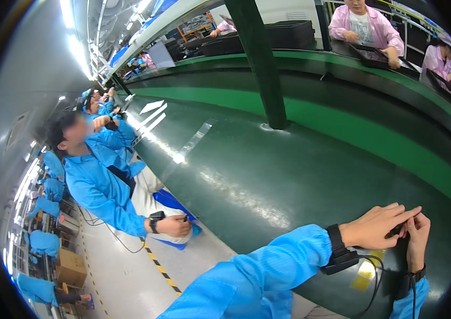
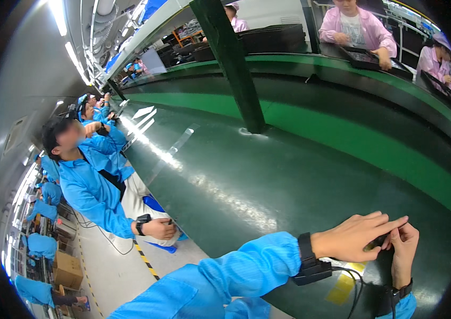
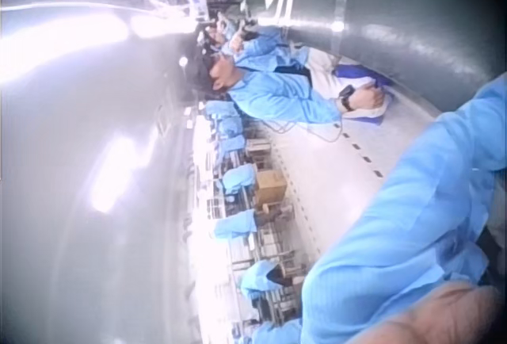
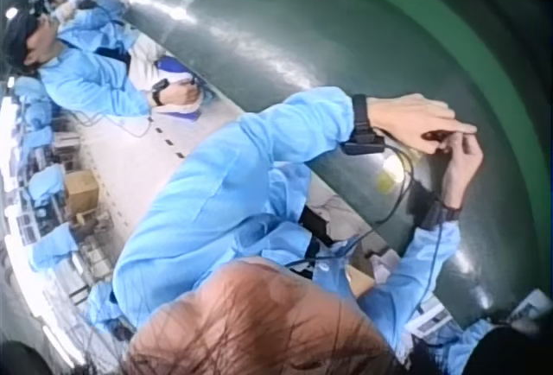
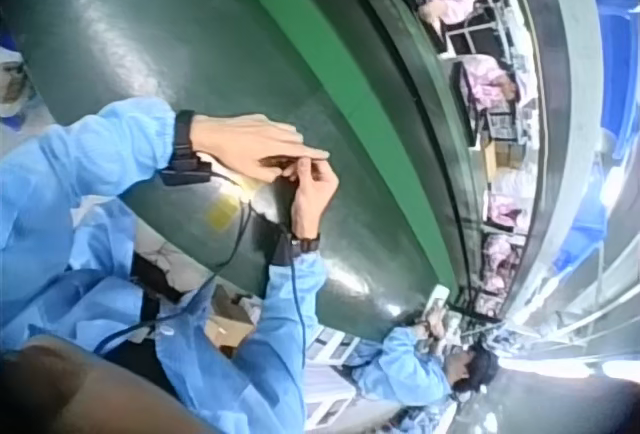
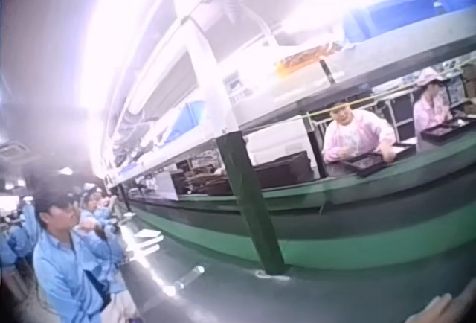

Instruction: Assembling internal components and applying tape to the interior of an electronic tablet on a factory assembly line.

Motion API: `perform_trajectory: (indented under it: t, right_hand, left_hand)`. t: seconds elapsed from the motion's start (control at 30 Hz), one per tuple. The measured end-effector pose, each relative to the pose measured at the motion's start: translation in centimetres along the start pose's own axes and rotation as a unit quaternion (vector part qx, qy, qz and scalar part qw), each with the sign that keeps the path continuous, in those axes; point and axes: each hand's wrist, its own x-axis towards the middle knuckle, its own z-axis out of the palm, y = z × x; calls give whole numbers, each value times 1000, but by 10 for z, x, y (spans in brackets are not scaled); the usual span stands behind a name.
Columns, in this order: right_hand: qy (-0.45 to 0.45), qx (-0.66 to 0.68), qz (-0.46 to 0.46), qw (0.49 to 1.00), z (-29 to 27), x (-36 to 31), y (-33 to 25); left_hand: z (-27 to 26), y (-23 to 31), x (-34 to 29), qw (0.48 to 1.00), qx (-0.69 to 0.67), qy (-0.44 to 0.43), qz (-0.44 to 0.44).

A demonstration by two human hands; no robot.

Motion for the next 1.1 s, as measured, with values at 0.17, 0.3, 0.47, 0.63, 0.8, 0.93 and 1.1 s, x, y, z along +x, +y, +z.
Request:
perform_trajectory:
  t: [0.17, 0.3, 0.47, 0.63, 0.8, 0.93, 1.1]
  right_hand:
    - [47, -41, 22, 998, -25, -11, -26]
    - [29, -16, 98, 995, 30, -1, -59]
    - [-7, 64, 98, 993, 19, 1, -49]
    - [-20, 100, 66, 993, 14, 5, -28]
    - [-24, 76, 59, 995, 5, 3, -26]
    - [-35, 85, 64, 994, 8, 5, -25]
    - [-15, 69, 65, 995, 2, 4, -24]
  left_hand:
    - [11, 17, 17, 967, -25, 182, 174]
    - [-9, 12, -2, 997, -35, 52, 35]
    - [-11, 3, 4, 993, -67, 47, 82]
    - [-7, 6, 11, 996, -60, 25, 56]
    - [0, 5, 17, 996, -51, 42, 66]
    - [-1, 1, 14, 996, -37, 53, 64]
    - [1, 6, 17, 995, -36, 54, 71]
